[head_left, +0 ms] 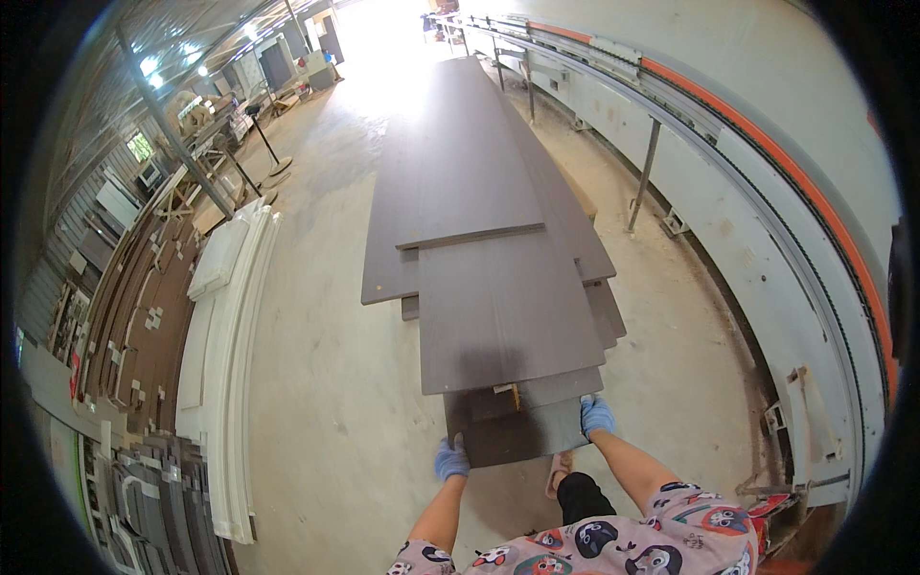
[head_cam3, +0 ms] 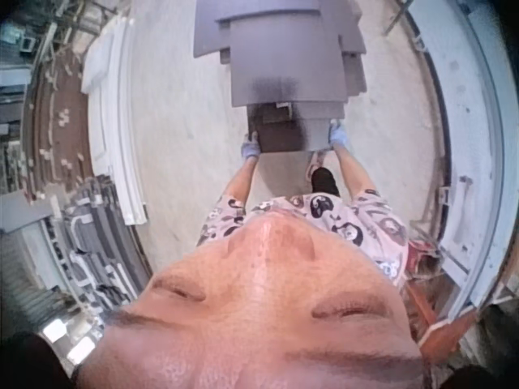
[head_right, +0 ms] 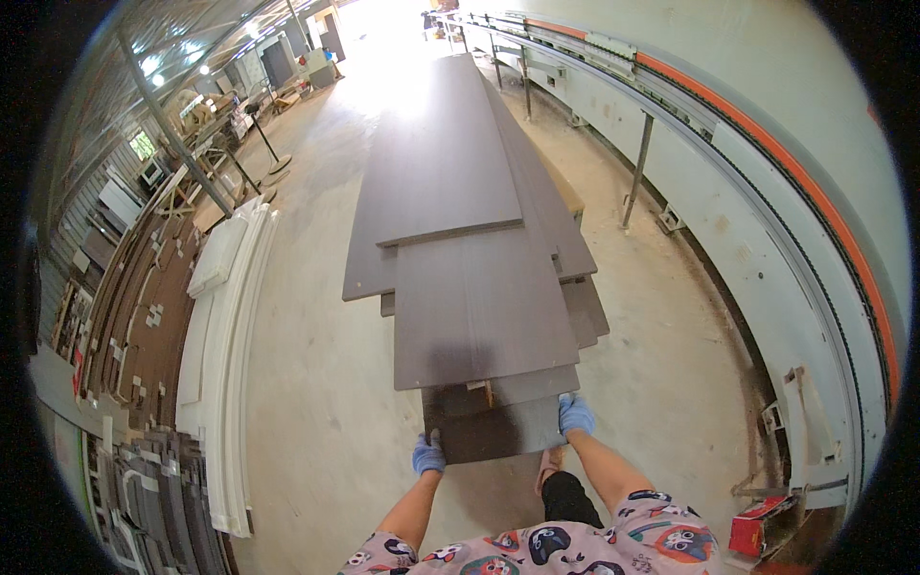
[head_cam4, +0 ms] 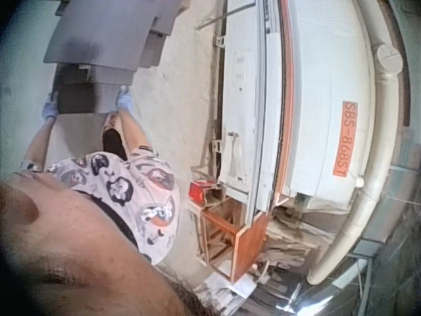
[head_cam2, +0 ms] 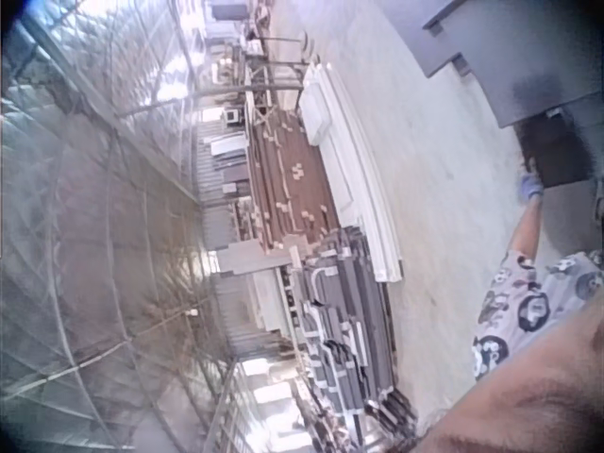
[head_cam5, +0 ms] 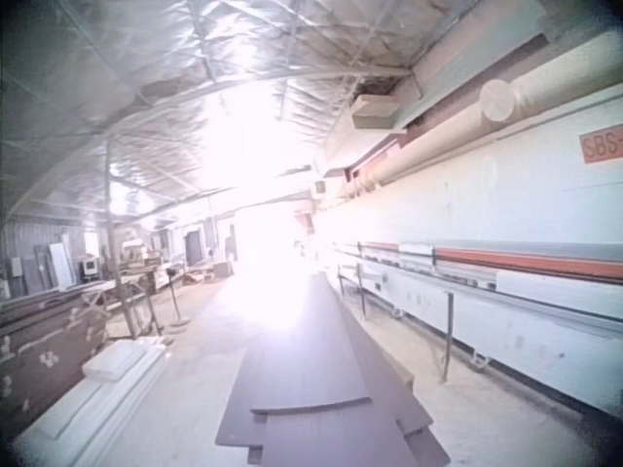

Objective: The person picks up large flat panels from a stack, carries them across the workshop, and places them onto a conveyor or staging area. The person repeats this process multiple times, handling each panel individually.

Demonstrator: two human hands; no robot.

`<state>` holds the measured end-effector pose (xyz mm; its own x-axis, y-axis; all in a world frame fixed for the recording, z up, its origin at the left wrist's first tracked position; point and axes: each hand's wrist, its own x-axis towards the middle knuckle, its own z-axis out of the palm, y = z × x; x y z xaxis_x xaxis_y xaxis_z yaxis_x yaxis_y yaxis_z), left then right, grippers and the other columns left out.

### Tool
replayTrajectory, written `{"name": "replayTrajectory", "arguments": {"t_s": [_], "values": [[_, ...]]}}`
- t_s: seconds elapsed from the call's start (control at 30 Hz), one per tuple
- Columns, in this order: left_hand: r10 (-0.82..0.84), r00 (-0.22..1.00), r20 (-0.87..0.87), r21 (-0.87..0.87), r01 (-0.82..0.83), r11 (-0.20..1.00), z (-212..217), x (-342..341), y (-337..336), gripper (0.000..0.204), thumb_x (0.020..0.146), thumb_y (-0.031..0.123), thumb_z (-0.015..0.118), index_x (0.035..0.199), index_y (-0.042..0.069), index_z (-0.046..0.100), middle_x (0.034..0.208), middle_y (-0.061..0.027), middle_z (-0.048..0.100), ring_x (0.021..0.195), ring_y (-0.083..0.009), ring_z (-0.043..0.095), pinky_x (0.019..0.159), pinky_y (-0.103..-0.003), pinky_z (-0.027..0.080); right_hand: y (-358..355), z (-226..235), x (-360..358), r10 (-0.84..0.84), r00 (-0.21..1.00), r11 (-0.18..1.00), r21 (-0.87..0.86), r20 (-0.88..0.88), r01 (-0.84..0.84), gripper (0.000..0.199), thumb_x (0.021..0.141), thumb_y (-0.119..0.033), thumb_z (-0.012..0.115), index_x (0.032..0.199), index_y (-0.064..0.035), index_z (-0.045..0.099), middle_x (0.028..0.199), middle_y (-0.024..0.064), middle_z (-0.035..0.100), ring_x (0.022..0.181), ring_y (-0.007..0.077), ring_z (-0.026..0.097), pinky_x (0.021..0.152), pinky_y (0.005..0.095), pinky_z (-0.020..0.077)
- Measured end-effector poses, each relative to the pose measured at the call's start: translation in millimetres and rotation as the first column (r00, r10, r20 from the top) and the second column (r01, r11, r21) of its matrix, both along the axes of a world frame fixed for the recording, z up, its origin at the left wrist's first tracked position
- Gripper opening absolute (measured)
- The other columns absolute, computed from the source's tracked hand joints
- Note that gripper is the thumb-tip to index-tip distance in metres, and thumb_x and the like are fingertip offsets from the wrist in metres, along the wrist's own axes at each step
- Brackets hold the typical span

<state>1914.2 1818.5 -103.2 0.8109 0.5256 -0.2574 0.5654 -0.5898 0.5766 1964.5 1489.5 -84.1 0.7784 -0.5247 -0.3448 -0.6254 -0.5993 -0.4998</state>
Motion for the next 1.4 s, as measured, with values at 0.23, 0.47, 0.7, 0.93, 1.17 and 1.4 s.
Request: {"name": "replayTrajectory", "arguments": {"t_s": [0.23,0.47,0.7,0.93,1.17,1.4], "values": [[0.001,0.997,-0.073,0.051,0.003,0.999,5,145,-13,0.048,0.088,0.051,0.047,0.107,0.01,0.06,0.093,-0.0199,0.064,0.086,-0.0398,0.061,0.073,-0.046,0.047,-13,0,148,0.045,0.997,0.998,-0.047,0.065,-0.042,0.046,0.088,-0.045,0.046,0.109,-0.0069,0.059,0.104,0.02,0.062,0.096,0.039,0.058,0.083,0.0459,0.0453],[0.053,0.998,-0.014,0.15,-0.05,0.987,9,293,-24,0.055,0.084,0.057,0.046,0.109,0.01,0.06,0.088,-0.0187,0.066,0.083,-0.0379,0.062,0.072,-0.046,0.048,-24,-20,304,0.102,0.992,0.994,-0.054,0.079,-0.098,0.047,0.088,-0.048,0.046,0.109,-0.009,0.06,0.098,0.0212,0.063,0.092,0.0405,0.059,0.081,0.0466,0.0456],[0.046,0.998,-0.041,0.172,-0.038,0.984,15,462,-16,0.056,0.085,0.058,0.045,0.116,0.013,0.057,0.085,-0.016,0.067,0.082,-0.0362,0.063,0.074,-0.045,0.048,-19,-37,478,0.133,0.978,0.99,-0.055,0.163,-0.126,0.047,0.089,-0.048,0.044,0.103,-0.0062,0.063,0.097,0.0224,0.063,0.091,0.0413,0.058,0.081,0.0469,0.0451],[0.06,0.998,0.004,0.039,-0.06,0.997,33,629,4,0.054,0.085,0.056,0.047,0.109,0.01,0.061,0.09,-0.02,0.065,0.087,-0.0378,0.062,0.076,-0.045,0.048,-6,-43,654,0.099,0.975,0.99,0.079,0.201,-0.117,0.05,0.089,-0.049,0.045,0.101,-0.0037,0.063,0.099,0.0225,0.063,0.095,0.0409,0.058,0.082,0.0459,0.0449],[0.039,0.995,-0.096,0.054,-0.034,0.998,18,809,44,0.058,0.086,0.058,0.042,0.113,0.01,0.06,0.098,-0.0207,0.065,0.092,-0.0391,0.061,0.079,-0.046,0.047,35,-25,803,0.1,0.991,0.991,-0.082,-0.086,-0.107,0.067,0.087,-0.062,0.036,0.113,-0.0038,0.058,0.113,0.0213,0.059,0.105,0.0417,0.054,0.088,0.0476,0.0424],[0.067,0.998,0.016,0.065,-0.068,0.996,25,973,73,0.055,0.087,0.055,0.043,0.106,0.006,0.061,0.099,-0.0211,0.064,0.094,-0.0395,0.059,0.08,-0.046,0.046,75,-1,965,0.09,0.996,0.994,-0.054,-0.021,-0.091,0.066,0.086,-0.062,0.039,0.113,-0.0053,0.059,0.111,0.0228,0.059,0.105,0.0411,0.054,0.087,0.0475,0.0424]]}}
